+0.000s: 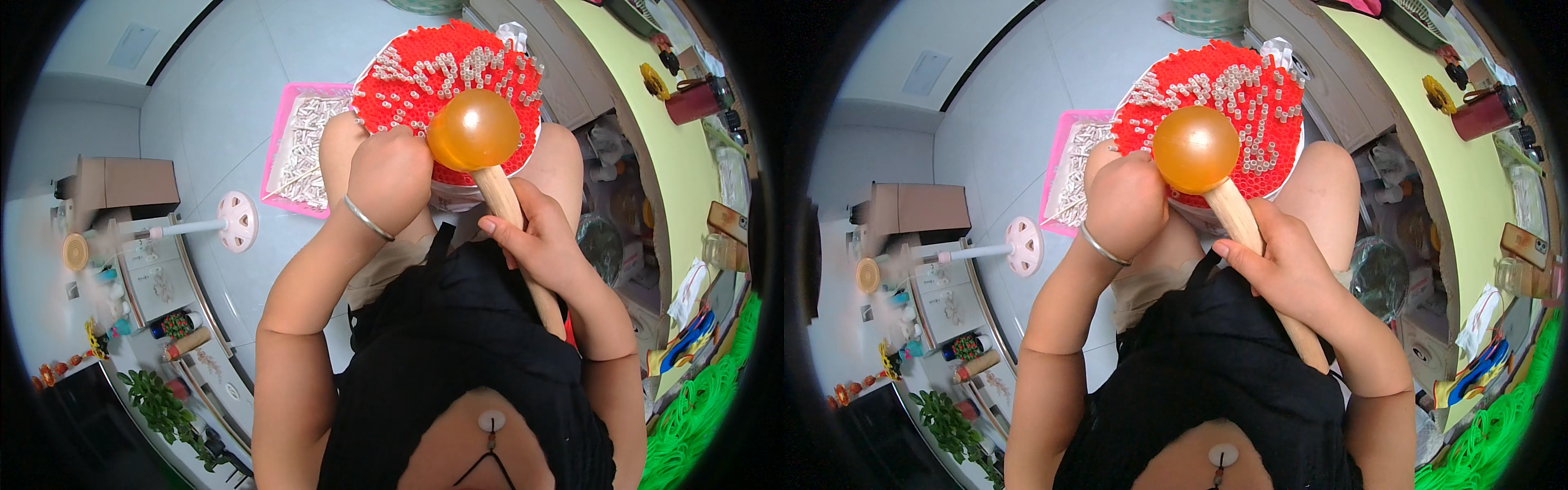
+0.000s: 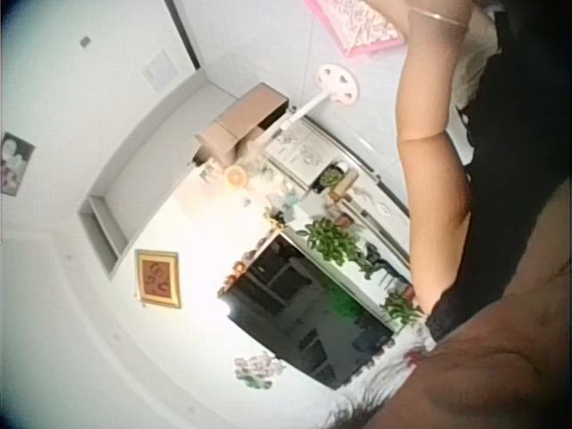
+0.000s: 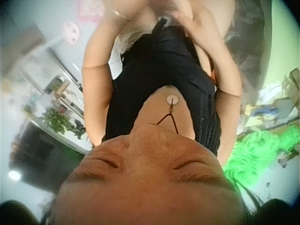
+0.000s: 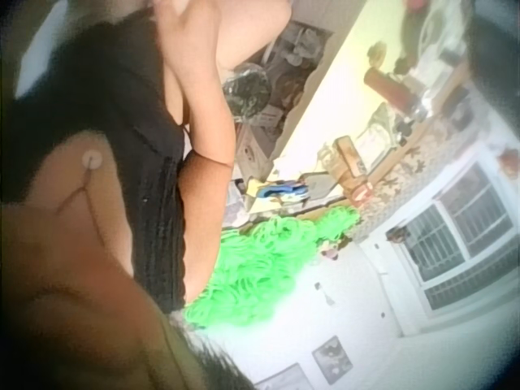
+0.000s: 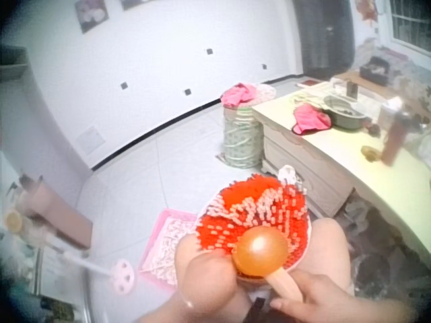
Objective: The person picks up a small white object by hand and places it onto a red circular base filled with similar items, then taps the base with a yellow mallet.
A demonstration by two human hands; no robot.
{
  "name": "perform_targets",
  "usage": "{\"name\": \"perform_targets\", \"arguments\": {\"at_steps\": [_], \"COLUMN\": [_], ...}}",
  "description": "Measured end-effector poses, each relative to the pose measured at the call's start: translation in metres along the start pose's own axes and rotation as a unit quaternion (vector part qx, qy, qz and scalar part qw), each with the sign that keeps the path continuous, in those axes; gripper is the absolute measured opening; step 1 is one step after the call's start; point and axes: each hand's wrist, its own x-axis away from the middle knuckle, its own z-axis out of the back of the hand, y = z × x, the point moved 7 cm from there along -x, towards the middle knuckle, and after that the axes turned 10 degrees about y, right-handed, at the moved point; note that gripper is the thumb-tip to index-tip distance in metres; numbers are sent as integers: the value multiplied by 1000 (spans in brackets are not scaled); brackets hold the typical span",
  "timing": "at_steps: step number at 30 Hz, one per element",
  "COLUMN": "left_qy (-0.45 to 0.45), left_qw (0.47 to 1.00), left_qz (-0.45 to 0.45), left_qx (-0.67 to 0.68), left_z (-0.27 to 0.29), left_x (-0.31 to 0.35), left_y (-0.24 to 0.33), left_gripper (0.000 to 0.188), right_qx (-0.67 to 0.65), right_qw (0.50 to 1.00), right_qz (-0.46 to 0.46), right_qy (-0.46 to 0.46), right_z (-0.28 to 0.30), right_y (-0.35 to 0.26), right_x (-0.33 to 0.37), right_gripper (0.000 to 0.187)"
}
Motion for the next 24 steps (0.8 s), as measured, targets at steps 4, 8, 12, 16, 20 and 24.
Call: {"name": "perform_targets", "arguments": {"at_steps": [4,8,12,16,20,24], "left_qy": [-13,49,76,113,99,63], "left_qw": [999,991,969,953,973,990], "left_qz": [29,78,130,137,113,76], "left_qx": [11,97,196,244,177,98], "left_z": [-1,-1,1,-4,-6,-11], "left_x": [2,20,32,36,31,20], "left_y": [-6,-22,-34,-42,-34,-23], "left_gripper": [7,9,6,6,6,6], "right_qx": [-14,-12,12,33,25,4], "right_qw": [1000,1000,999,999,999,1000], "right_qz": [-14,-8,14,24,19,12], "right_qy": [2,-11,-27,-29,-13,6], "right_z": [1,-4,-10,-16,-18,-13], "right_y": [1,-2,-11,-22,-21,-15], "right_x": [0,0,-1,-1,0,0], "right_gripper": [35,35,34,33,32,30]}}
